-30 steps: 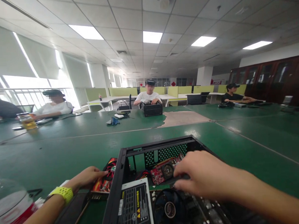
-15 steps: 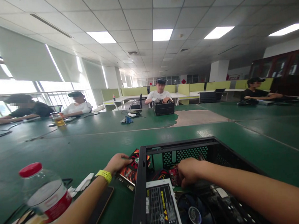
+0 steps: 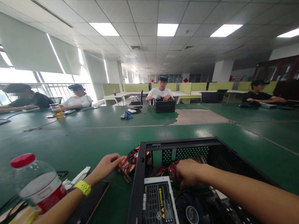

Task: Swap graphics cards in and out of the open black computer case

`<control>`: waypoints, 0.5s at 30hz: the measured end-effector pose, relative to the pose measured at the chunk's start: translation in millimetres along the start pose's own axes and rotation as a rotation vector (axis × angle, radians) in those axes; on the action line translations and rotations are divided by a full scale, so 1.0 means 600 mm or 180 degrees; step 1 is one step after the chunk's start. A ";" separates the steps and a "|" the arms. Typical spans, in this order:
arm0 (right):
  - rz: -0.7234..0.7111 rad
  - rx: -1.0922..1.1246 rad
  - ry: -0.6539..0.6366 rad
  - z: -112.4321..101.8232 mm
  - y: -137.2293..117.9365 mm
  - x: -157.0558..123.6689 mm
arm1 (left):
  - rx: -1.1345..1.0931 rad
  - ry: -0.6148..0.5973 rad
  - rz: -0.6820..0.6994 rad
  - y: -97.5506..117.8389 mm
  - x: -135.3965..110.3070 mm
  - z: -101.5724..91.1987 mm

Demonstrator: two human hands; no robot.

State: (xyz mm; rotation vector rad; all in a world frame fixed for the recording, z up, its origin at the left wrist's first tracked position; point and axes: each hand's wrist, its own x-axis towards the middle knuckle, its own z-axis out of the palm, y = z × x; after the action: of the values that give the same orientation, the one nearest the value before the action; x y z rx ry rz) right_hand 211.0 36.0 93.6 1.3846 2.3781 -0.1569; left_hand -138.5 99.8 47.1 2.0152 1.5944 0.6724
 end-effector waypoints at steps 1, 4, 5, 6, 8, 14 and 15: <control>0.0010 -0.0013 -0.0040 -0.006 0.004 -0.001 | -0.0039 -0.0149 0.0033 -0.009 -0.017 0.002; 0.0134 -0.0068 -0.0154 -0.025 0.020 -0.007 | 0.0056 -0.0366 0.0096 -0.031 -0.056 0.015; 0.0173 -0.0078 -0.0178 -0.031 0.026 -0.009 | 0.0161 -0.0389 0.0154 -0.035 -0.063 0.019; 0.0202 -0.0075 -0.0198 -0.035 0.032 -0.012 | 0.0277 -0.0405 0.0236 -0.037 -0.069 0.023; 0.0233 -0.0027 -0.0245 -0.041 0.043 -0.020 | 0.0453 -0.0463 0.0401 -0.038 -0.077 0.027; 0.0263 0.0086 -0.0379 -0.052 0.064 -0.042 | 0.0397 -0.0470 0.0372 -0.074 -0.093 0.014; 0.0263 0.0065 -0.0356 -0.051 0.065 -0.044 | 0.0364 -0.0428 0.0304 -0.083 -0.092 0.009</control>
State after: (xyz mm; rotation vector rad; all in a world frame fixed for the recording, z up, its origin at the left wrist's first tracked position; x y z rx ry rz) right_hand 247.5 43.0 135.6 1.4419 2.2304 -0.2304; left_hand -182.9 55.8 6.4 2.1819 1.4970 0.4781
